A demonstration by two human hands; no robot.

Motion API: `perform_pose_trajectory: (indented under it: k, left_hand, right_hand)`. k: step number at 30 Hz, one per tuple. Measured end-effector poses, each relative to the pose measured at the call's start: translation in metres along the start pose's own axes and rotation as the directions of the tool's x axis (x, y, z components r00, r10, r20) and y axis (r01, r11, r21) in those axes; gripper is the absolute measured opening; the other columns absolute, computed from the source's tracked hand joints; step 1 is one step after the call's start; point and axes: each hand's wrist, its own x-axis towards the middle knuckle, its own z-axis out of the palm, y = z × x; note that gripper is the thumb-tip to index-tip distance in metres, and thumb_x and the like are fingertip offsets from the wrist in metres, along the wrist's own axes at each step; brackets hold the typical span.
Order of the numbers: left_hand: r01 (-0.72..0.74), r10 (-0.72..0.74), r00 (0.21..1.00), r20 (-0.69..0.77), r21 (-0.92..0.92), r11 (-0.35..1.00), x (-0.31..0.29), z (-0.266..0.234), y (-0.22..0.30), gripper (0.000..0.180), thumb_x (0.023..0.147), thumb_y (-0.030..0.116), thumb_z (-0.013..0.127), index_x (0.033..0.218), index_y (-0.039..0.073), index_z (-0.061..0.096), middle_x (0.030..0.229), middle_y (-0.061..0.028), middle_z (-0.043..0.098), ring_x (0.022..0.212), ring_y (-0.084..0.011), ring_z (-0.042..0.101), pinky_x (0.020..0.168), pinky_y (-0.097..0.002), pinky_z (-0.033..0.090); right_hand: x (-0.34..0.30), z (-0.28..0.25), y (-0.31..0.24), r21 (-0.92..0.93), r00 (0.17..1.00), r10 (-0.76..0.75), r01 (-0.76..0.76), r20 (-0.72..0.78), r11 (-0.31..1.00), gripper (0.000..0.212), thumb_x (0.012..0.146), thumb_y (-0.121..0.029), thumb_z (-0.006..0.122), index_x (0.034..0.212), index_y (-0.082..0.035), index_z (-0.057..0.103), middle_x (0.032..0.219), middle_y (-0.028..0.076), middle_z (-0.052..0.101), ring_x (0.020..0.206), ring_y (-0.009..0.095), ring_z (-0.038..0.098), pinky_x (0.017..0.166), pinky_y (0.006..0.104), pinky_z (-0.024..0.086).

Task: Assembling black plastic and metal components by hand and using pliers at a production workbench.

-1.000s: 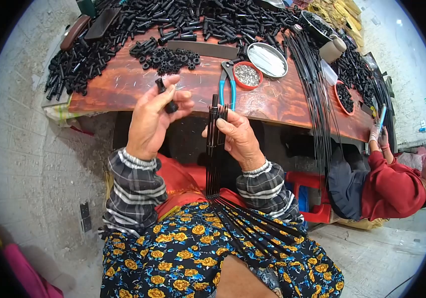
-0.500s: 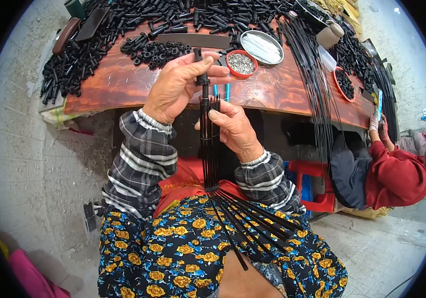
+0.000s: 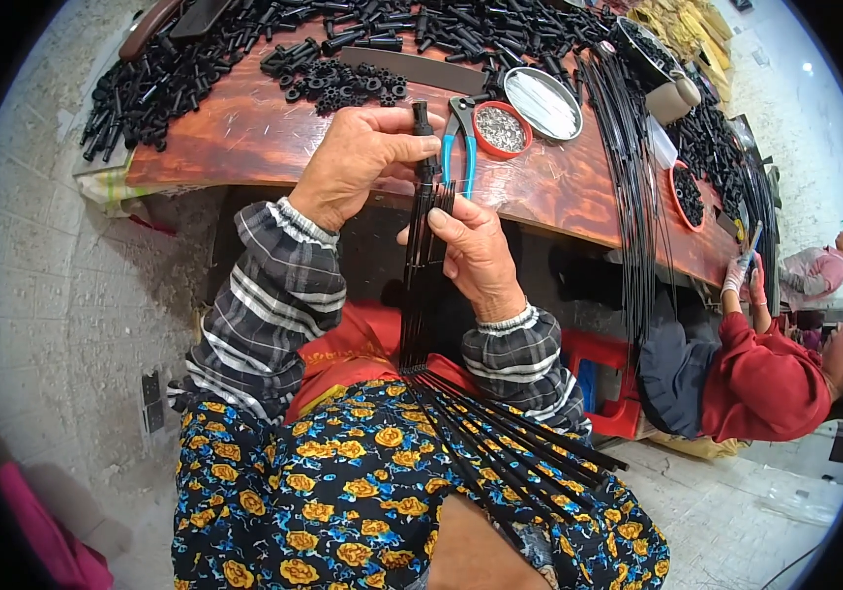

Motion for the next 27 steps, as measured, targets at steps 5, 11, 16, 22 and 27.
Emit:
perform_pose_trajectory:
  k: [5,11,16,22,27]
  left_hand:
    - [-0.03,0.033,0.997,0.068,-0.043,0.999,-0.002,-0.005,-0.002,0.034,0.088,0.01,0.063,0.119,-0.003,0.058,0.092,-0.0068,0.066,0.082,-0.0186,0.068,0.075,-0.0301,0.057]
    - [-0.055,0.061,0.99,0.125,-0.047,0.997,-0.003,-0.008,-0.007,0.034,0.089,0.01,0.061,0.121,-0.001,0.058,0.095,-0.0077,0.066,0.084,-0.0185,0.068,0.08,-0.0322,0.057]
    - [-0.112,0.113,0.981,0.155,-0.018,0.994,-0.006,-0.003,-0.001,0.034,0.087,0.009,0.065,0.119,-0.002,0.06,0.093,-0.0065,0.067,0.084,-0.0152,0.067,0.077,-0.0282,0.057]
    - [-0.117,0.105,0.966,0.236,0.038,0.992,-0.005,-0.008,0.005,0.036,0.087,0.009,0.064,0.122,0.0,0.059,0.093,-0.0047,0.066,0.086,-0.014,0.066,0.079,-0.027,0.056]
    - [-0.08,0.064,0.983,0.174,0.09,0.993,-0.009,-0.003,0.003,0.045,0.087,0.007,0.063,0.131,0.003,0.053,0.093,-0.004,0.064,0.088,-0.013,0.065,0.081,-0.0269,0.054]
  right_hand:
    - [0.001,0.0,0.002,-0.002,1.0,0.0,0.0,0.01,1.0,0.033,0.094,-0.022,0.06,0.118,-0.001,0.055,0.087,0.014,0.07,0.053,0.003,0.059,0.038,0.0129,0.035]
    - [0.0,0.001,0.001,-0.016,1.0,-0.001,0.001,0.001,1.0,0.032,0.093,-0.023,0.061,0.117,-0.002,0.055,0.086,0.014,0.07,0.053,0.003,0.059,0.038,0.0131,0.034]
    - [-0.002,-0.001,0.001,0.01,1.0,0.006,-0.006,0.01,1.0,0.034,0.092,-0.024,0.063,0.117,-0.002,0.056,0.085,0.013,0.07,0.053,0.003,0.058,0.038,0.0135,0.034]
    - [-0.001,0.006,0.003,0.086,1.0,0.002,0.0,-0.025,0.996,0.031,0.091,-0.023,0.063,0.113,-0.002,0.058,0.084,0.012,0.07,0.054,0.004,0.059,0.039,0.0145,0.034]
    - [-0.001,0.0,0.002,0.051,1.0,0.008,-0.008,0.007,0.999,0.029,0.091,-0.022,0.063,0.111,-0.001,0.059,0.084,0.011,0.07,0.056,0.004,0.06,0.039,0.0144,0.034]
